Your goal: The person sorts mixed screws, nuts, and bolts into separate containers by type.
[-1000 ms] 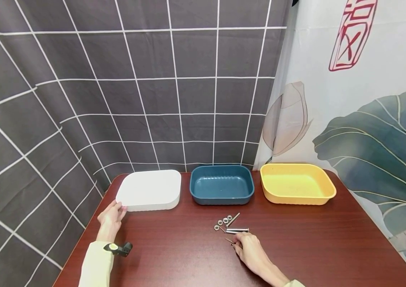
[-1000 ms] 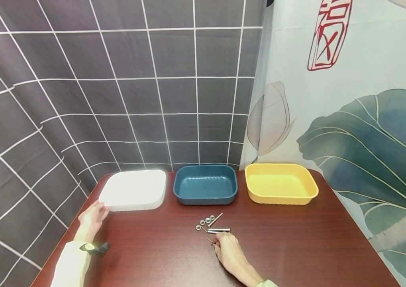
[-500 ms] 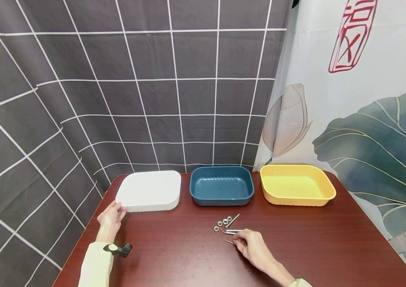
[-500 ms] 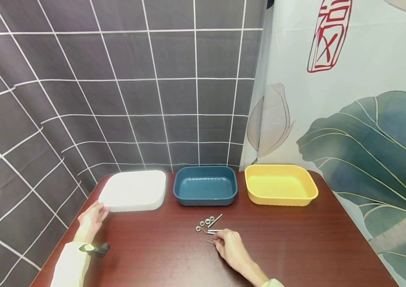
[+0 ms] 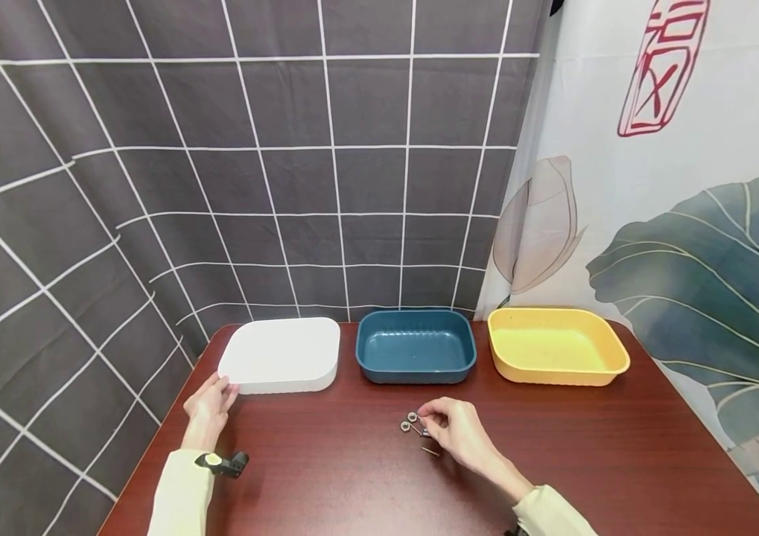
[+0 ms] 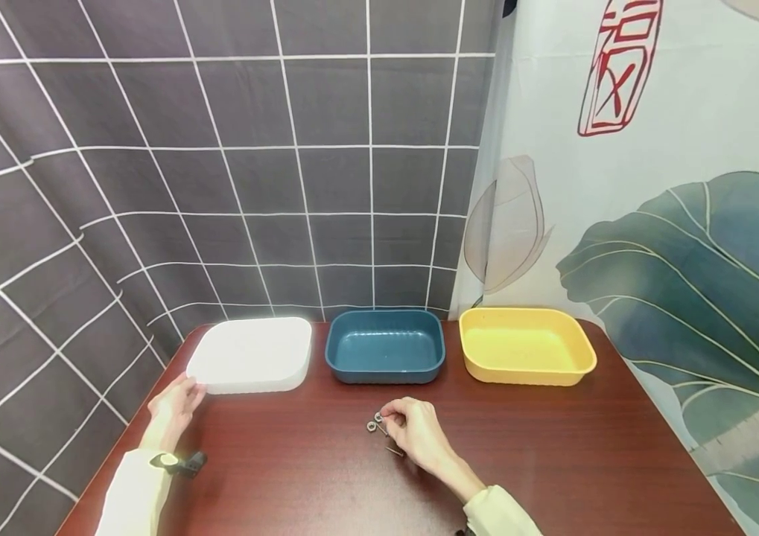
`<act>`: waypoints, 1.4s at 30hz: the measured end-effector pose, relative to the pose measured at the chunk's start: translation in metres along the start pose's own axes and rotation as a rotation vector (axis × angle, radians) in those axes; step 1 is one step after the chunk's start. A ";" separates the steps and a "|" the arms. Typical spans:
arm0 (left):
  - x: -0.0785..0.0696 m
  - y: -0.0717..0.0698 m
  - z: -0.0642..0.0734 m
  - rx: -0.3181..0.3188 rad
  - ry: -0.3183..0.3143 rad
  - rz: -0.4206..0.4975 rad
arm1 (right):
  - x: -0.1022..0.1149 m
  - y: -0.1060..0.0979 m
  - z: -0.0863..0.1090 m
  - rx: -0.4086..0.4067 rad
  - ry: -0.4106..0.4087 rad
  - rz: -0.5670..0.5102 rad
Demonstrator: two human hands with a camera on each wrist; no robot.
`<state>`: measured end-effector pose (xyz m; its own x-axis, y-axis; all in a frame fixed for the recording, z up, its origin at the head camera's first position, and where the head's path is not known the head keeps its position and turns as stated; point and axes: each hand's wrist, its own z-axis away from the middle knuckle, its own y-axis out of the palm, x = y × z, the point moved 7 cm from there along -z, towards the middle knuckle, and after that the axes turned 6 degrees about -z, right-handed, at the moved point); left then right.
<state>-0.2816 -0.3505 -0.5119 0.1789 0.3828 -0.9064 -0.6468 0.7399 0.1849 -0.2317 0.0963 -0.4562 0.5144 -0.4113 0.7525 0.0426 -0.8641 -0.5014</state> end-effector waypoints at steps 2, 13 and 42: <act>-0.001 0.001 0.000 -0.002 0.007 0.005 | 0.003 0.003 -0.007 0.007 -0.003 -0.010; 0.000 0.000 0.002 -0.008 0.030 -0.007 | 0.019 0.031 -0.051 0.047 -0.059 -0.044; 0.001 0.000 -0.001 -0.030 0.061 0.021 | 0.038 0.147 -0.168 0.149 -0.030 0.069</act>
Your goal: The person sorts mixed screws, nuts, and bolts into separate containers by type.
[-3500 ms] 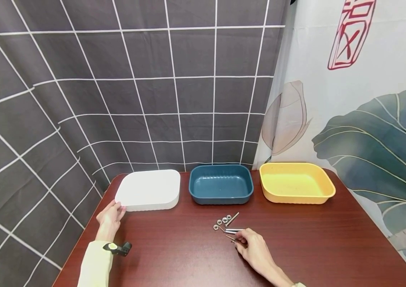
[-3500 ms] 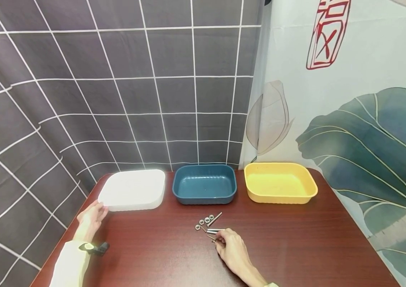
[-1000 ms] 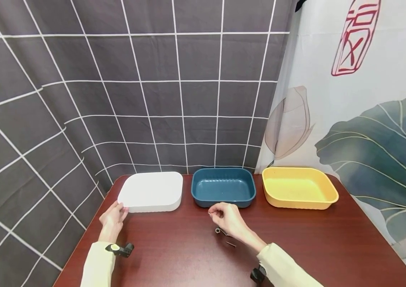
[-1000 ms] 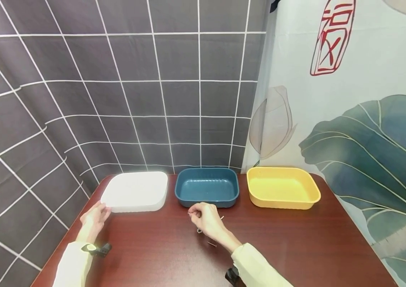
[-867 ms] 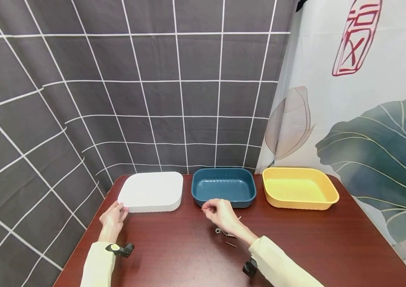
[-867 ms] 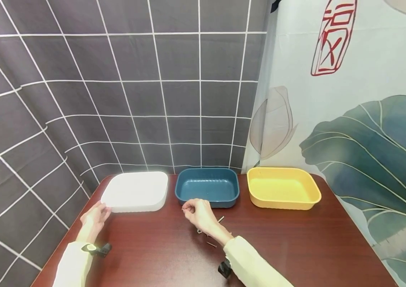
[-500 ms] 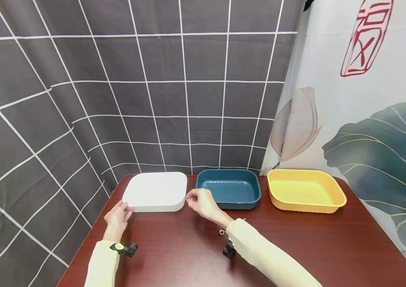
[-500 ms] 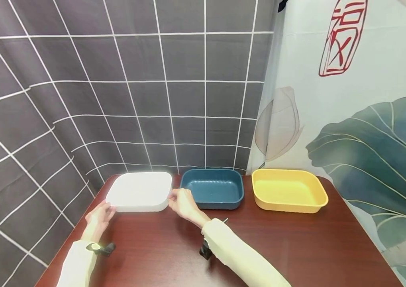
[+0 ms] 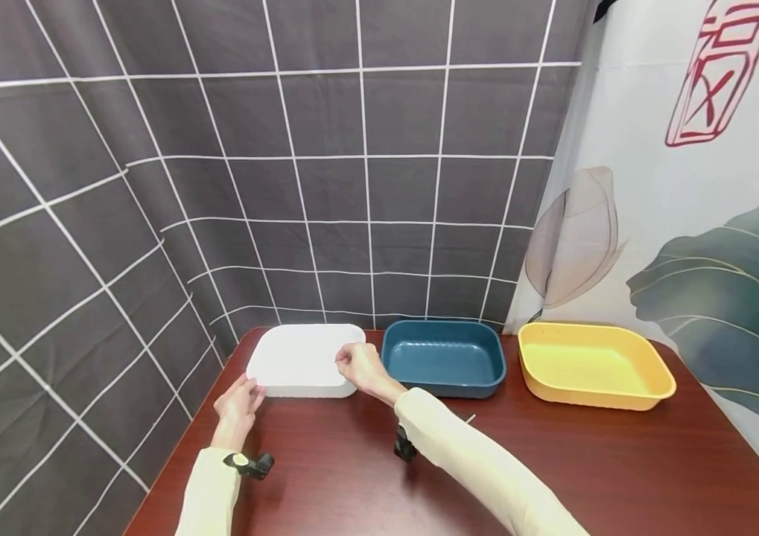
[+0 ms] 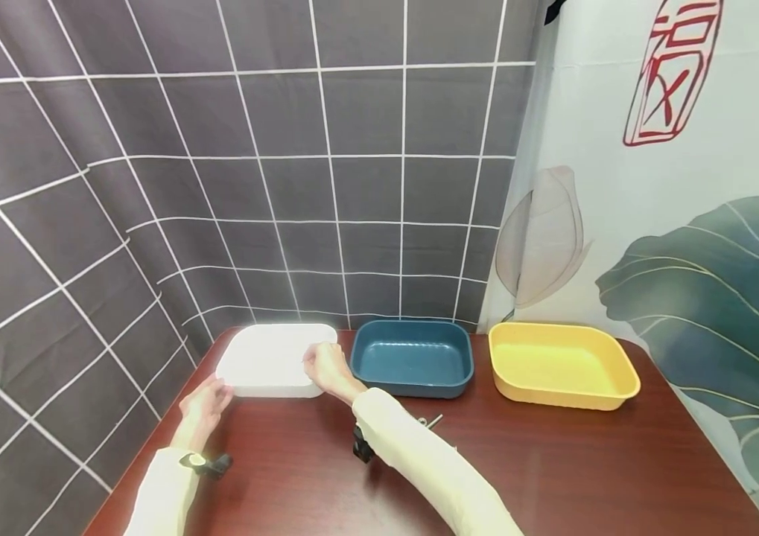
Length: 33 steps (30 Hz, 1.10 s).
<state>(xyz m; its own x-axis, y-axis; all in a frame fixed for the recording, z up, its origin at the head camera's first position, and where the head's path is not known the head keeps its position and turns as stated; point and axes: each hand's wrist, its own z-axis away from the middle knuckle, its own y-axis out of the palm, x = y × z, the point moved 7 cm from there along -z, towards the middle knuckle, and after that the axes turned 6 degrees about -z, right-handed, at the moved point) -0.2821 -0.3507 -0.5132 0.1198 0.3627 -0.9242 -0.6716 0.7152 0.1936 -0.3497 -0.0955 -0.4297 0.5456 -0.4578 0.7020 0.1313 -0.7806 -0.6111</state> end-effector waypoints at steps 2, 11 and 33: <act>0.001 0.000 0.000 -0.004 0.001 0.002 | -0.002 0.004 -0.003 0.005 0.021 0.006; 0.001 0.004 -0.002 -0.006 0.010 0.014 | -0.012 0.024 -0.017 0.047 0.065 0.045; 0.003 0.000 -0.003 -0.011 0.002 -0.013 | -0.016 0.043 -0.026 0.070 0.105 0.218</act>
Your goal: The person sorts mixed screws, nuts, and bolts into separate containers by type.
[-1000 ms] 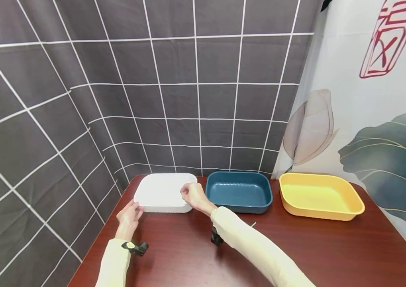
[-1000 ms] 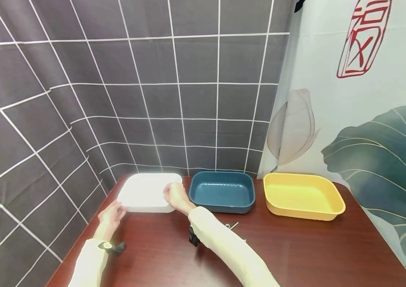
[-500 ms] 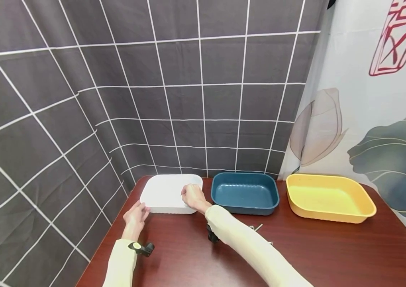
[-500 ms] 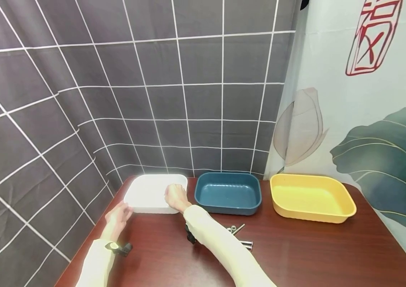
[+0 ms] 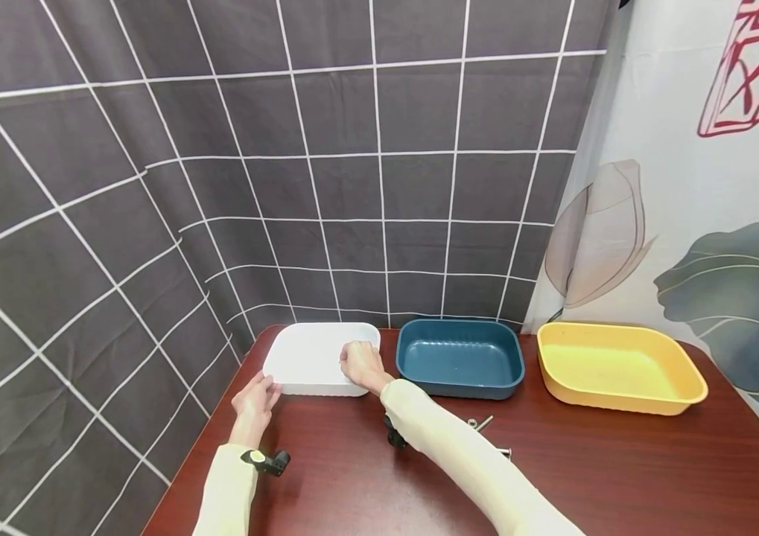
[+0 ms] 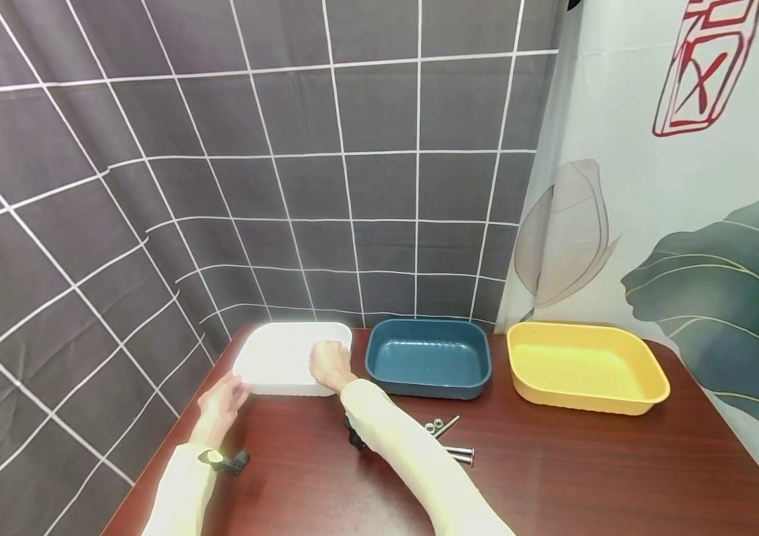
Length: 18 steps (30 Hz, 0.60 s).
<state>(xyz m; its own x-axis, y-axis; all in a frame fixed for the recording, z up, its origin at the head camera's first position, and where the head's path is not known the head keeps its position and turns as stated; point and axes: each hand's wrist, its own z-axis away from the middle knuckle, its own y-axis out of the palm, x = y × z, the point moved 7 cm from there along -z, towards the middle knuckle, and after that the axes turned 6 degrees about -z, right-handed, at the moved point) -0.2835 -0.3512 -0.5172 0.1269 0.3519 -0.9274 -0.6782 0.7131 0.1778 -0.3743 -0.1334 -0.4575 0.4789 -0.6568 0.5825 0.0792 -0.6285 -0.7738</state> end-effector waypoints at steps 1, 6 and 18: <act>0.000 0.000 0.000 0.000 -0.001 0.000 | 0.000 0.000 0.000 -0.002 -0.001 0.000; 0.004 0.000 -0.001 -0.003 -0.009 -0.004 | -0.001 -0.004 0.004 -0.013 -0.009 0.004; 0.002 -0.001 0.000 0.005 -0.005 0.021 | -0.022 -0.050 0.014 -0.101 0.026 -0.185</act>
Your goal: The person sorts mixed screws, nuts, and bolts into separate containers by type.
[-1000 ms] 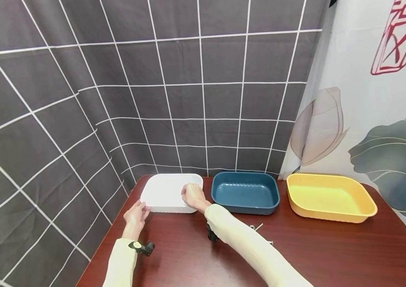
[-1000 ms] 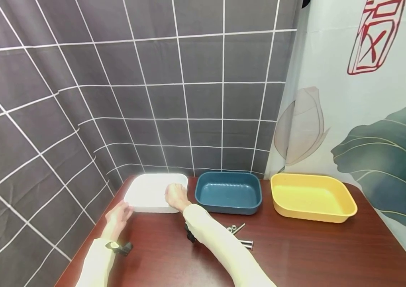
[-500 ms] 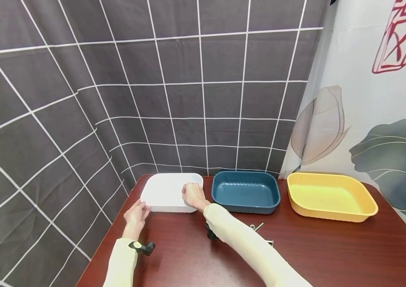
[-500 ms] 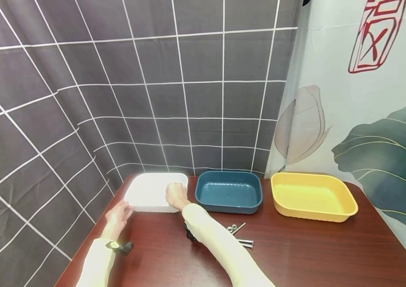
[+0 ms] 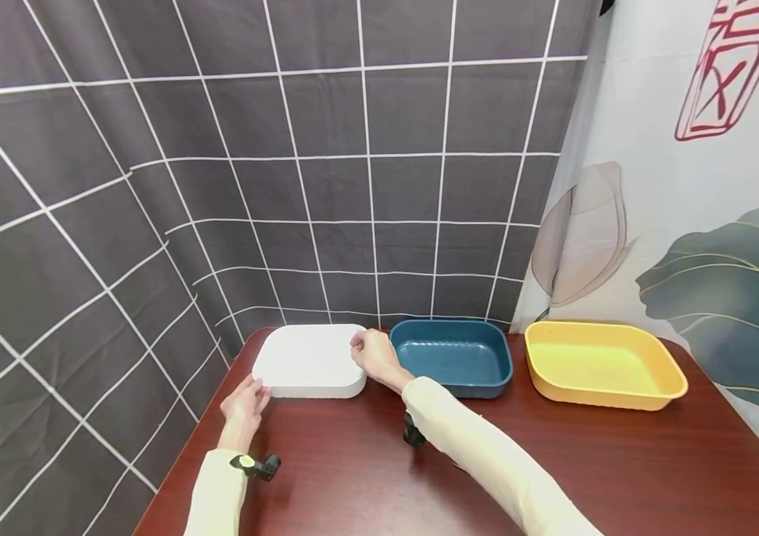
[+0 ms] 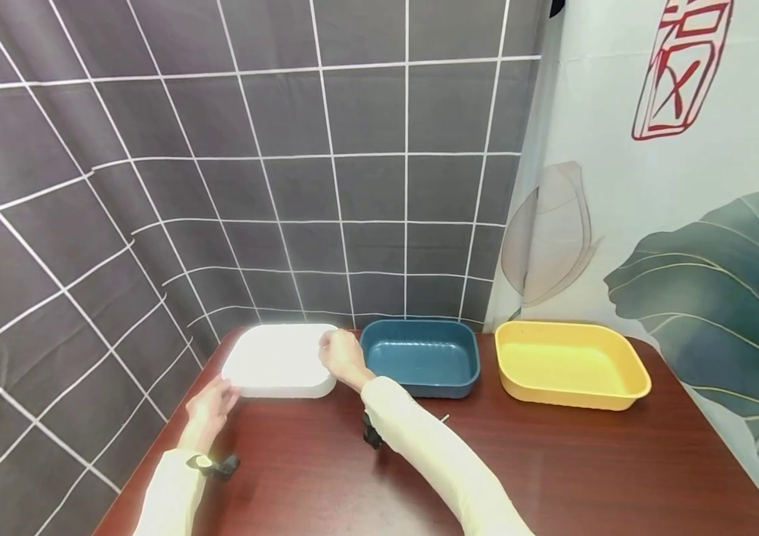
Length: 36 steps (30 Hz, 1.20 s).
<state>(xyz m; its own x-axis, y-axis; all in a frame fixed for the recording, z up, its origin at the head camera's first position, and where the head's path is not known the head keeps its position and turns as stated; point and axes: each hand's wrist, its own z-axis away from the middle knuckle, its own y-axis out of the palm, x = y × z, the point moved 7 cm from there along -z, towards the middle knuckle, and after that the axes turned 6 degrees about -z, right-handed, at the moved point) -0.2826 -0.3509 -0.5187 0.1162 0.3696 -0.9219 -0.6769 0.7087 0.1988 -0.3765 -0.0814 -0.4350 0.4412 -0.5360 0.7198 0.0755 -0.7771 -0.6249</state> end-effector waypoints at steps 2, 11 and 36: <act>-0.001 -0.002 0.000 0.003 -0.001 -0.007 | -0.001 -0.010 0.004 -0.018 -0.017 -0.038; -0.005 -0.008 0.002 0.005 0.000 -0.023 | -0.008 -0.044 0.034 -0.075 -0.063 -0.183; -0.002 0.000 0.004 0.036 -0.007 -0.013 | -0.046 -0.089 0.128 -0.125 -0.013 -0.274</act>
<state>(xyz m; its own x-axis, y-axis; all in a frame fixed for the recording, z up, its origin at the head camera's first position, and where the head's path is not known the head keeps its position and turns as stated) -0.2797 -0.3495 -0.5159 0.1298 0.3640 -0.9223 -0.6485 0.7348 0.1987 -0.2886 0.0545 -0.4510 0.4314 -0.2972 0.8518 0.0829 -0.9271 -0.3654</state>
